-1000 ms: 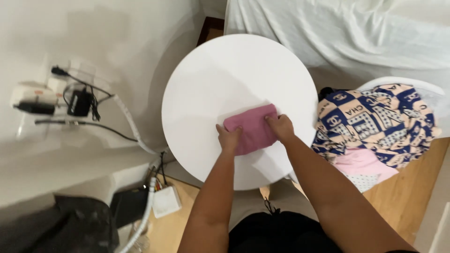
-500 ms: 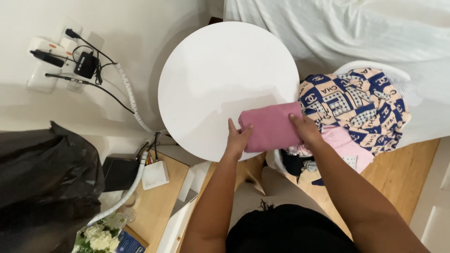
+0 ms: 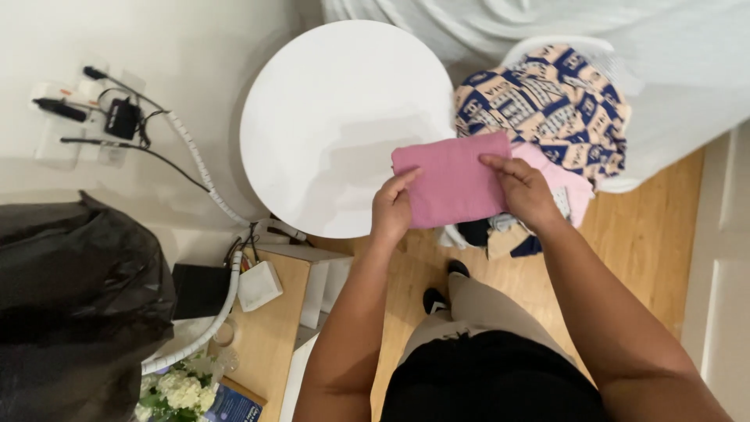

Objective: The person folds a pink shirt and a patterned shirt on a white round table. They smooth and fold each garment into a compact rectangle, then place the folded items on a nearby bed.

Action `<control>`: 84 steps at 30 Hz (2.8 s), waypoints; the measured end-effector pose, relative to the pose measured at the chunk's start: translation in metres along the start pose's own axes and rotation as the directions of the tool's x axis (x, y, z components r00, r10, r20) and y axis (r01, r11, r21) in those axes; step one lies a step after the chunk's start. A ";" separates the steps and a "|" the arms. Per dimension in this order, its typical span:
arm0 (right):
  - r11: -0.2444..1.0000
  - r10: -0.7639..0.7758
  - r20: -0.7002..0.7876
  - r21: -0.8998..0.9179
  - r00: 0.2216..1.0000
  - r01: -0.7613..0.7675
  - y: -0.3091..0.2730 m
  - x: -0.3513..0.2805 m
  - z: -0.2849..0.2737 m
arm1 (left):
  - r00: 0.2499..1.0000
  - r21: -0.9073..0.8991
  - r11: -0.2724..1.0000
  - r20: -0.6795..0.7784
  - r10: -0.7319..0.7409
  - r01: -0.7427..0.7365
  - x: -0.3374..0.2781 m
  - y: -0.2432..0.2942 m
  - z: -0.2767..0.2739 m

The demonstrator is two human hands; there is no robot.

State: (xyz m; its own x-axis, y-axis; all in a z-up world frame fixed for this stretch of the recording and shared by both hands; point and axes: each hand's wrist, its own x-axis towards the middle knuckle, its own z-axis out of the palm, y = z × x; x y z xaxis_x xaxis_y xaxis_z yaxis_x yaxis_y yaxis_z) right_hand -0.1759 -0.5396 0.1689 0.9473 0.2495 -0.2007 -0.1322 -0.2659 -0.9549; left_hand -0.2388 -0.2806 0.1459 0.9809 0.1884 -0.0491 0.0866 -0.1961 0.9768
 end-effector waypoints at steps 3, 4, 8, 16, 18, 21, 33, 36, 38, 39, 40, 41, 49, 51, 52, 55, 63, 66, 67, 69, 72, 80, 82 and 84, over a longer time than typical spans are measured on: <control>0.999 0.010 -0.091 0.053 0.996 -0.005 -0.019 -0.022 -0.034 | 0.994 -0.092 0.993 0.089 -0.064 0.072 0.000 0.046 0.022; 0.999 -0.011 -0.114 0.032 0.993 0.015 -0.030 -0.029 -0.048 | 0.991 -0.075 0.994 0.105 -0.077 0.085 0.002 0.056 0.032; 0.994 -0.106 -0.218 -0.043 0.970 0.099 -0.039 -0.047 -0.107 | 0.971 0.019 0.995 0.217 -0.097 0.095 0.009 0.119 0.074; 0.986 -0.165 -0.410 -0.063 0.897 0.153 -0.035 -0.056 -0.258 | 0.889 -0.033 0.982 0.420 0.184 -0.187 0.054 0.175 0.213; 0.981 -0.193 -0.422 -0.097 0.886 0.168 -0.022 -0.055 -0.308 | 0.892 -0.047 0.982 0.412 0.188 -0.185 0.057 0.193 0.261; 0.959 -0.284 -0.446 -0.150 0.849 0.242 -0.006 -0.045 -0.391 | 0.896 -0.075 0.969 0.370 0.247 -0.236 0.077 0.214 0.344; 0.898 -0.386 -0.507 -0.397 0.771 0.189 0.030 -0.024 -0.621 | 0.781 -0.176 0.928 0.603 -0.161 0.328 0.149 0.185 0.617; 0.907 -0.353 -0.532 -0.396 0.770 0.142 0.035 -0.019 -0.648 | 0.626 -0.087 0.904 0.749 -0.218 0.418 0.163 0.184 0.647; 0.942 -0.259 -0.535 -0.324 0.804 0.088 0.040 -0.017 -0.662 | 0.487 0.016 0.854 0.816 -0.312 0.520 0.165 0.187 0.662; 0.943 -0.255 -0.537 -0.323 0.804 0.083 0.043 -0.013 -0.671 | 0.482 0.018 0.852 0.818 -0.313 0.523 0.169 0.199 0.669; 0.948 -0.240 -0.518 -0.307 0.821 0.083 0.045 -0.008 -0.679 | 0.443 0.144 0.850 0.803 -0.400 0.506 0.174 0.210 0.675; 0.953 -0.227 -0.502 -0.293 0.834 0.083 0.047 -0.003 -0.688 | 0.405 0.268 0.836 0.778 -0.481 0.478 0.180 0.222 0.683; 0.981 -0.056 -0.499 -0.189 0.865 -0.045 0.056 0.096 -0.753 | 0.657 -0.009 0.950 0.724 -0.209 0.312 0.294 0.185 0.751; 0.986 0.024 -0.488 -0.135 0.873 -0.103 0.061 0.137 -0.766 | 0.726 -0.043 0.935 0.643 -0.244 0.352 0.331 0.179 0.762; 0.986 0.069 -0.477 -0.103 0.876 -0.133 0.070 0.159 -0.774 | 0.772 -0.106 0.960 0.620 -0.141 0.260 0.352 0.168 0.768; 0.991 0.042 -0.456 -0.091 0.889 -0.094 0.098 0.238 -0.790 | 0.823 -0.172 0.984 0.565 0.059 0.048 0.421 0.154 0.774; 0.946 -0.249 -0.484 -0.308 0.839 0.104 0.137 0.390 -0.812 | 0.887 0.049 0.985 0.444 0.126 -0.165 0.549 0.155 0.804; 0.928 -0.316 -0.503 -0.338 0.804 0.154 0.140 0.422 -0.813 | 0.877 -0.041 0.936 0.337 0.343 -0.351 0.571 0.148 0.814; 0.920 -0.340 -0.505 -0.354 0.793 0.169 0.143 0.432 -0.812 | 0.867 0.024 0.903 0.291 0.405 -0.430 0.576 0.142 0.817; 0.912 -0.360 -0.506 -0.366 0.784 0.182 0.173 0.449 -0.811 | 0.850 0.096 0.862 0.250 0.463 -0.498 0.584 0.119 0.825; 0.889 -0.336 -0.472 -0.444 0.815 0.109 0.245 0.464 -0.808 | 0.935 0.230 0.937 0.300 0.188 -0.263 0.585 0.067 0.836; 0.871 -0.151 -0.580 -0.461 0.801 -0.169 0.193 0.456 -0.787 | 0.950 0.516 0.798 0.152 0.272 -0.311 0.574 0.113 0.835; 0.811 -0.257 -0.561 -0.568 0.787 -0.140 0.183 0.460 -0.784 | 0.906 0.489 0.763 0.188 0.380 -0.422 0.578 0.126 0.840; 0.737 -0.355 -0.529 -0.666 0.771 -0.117 0.179 0.472 -0.781 | 0.849 0.459 0.717 0.220 0.481 -0.525 0.587 0.131 0.852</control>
State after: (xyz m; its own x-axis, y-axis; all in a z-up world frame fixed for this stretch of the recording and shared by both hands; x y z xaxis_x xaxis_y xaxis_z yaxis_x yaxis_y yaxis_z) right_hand 0.4751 -1.1966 0.0745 0.9315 -0.2053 0.3004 -0.0140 -0.8452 -0.5343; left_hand 0.4967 -1.0152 0.0672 0.9125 -0.1463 0.3821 -0.3730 -0.6810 0.6302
